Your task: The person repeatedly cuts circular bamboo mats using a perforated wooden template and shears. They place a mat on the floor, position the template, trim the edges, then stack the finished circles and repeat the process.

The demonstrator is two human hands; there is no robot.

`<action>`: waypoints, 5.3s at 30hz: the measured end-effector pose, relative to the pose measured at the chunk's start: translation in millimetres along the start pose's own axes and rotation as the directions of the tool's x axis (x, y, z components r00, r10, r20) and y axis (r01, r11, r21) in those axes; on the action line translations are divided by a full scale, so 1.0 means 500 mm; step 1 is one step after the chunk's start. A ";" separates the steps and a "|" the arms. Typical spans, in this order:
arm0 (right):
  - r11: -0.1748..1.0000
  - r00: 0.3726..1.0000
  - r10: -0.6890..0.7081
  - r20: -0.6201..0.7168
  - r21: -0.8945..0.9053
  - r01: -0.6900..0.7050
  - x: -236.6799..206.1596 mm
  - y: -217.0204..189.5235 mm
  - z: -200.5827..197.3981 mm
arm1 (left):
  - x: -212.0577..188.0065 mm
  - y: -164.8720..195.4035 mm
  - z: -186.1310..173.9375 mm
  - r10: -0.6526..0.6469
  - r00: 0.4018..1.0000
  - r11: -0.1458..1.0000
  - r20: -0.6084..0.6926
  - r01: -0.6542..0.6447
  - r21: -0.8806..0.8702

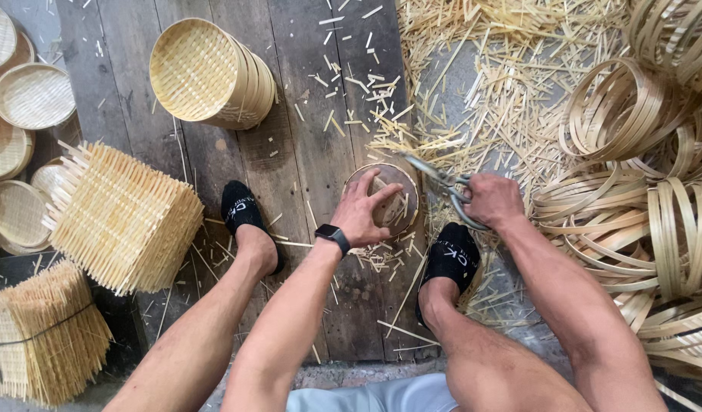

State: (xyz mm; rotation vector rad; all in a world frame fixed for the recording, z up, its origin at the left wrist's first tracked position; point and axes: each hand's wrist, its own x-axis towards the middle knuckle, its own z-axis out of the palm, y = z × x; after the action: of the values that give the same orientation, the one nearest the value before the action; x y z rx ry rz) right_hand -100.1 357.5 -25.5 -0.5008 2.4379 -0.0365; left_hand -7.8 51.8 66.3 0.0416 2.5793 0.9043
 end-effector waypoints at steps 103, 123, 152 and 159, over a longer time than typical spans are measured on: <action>-0.497 0.961 -0.225 -0.162 0.867 0.030 -0.177 -0.126 0.072 | 0.046 -0.210 0.003 -0.401 0.763 0.903 -0.506 0.235 -0.360; -0.393 0.984 -0.177 0.033 0.914 -0.102 -0.153 -0.110 0.095 | -0.004 -0.219 -0.311 0.363 0.639 0.847 -0.678 0.077 0.526; -0.332 0.911 -0.377 -0.167 0.943 0.035 -0.078 -0.220 -0.035 | -0.011 -0.089 0.027 -0.588 0.800 0.451 0.119 0.446 -0.773; 0.027 0.996 -0.071 -0.061 0.998 0.063 -0.047 -0.226 -0.014 | -0.036 -0.142 0.078 -0.569 0.815 0.446 -0.112 0.191 -0.875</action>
State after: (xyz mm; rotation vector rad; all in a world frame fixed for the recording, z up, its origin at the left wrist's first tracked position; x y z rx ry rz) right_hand -48.4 260.4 10.4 0.1107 1.6600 -1.7240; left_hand 30.9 16.2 2.3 -1.0882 1.9739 1.9977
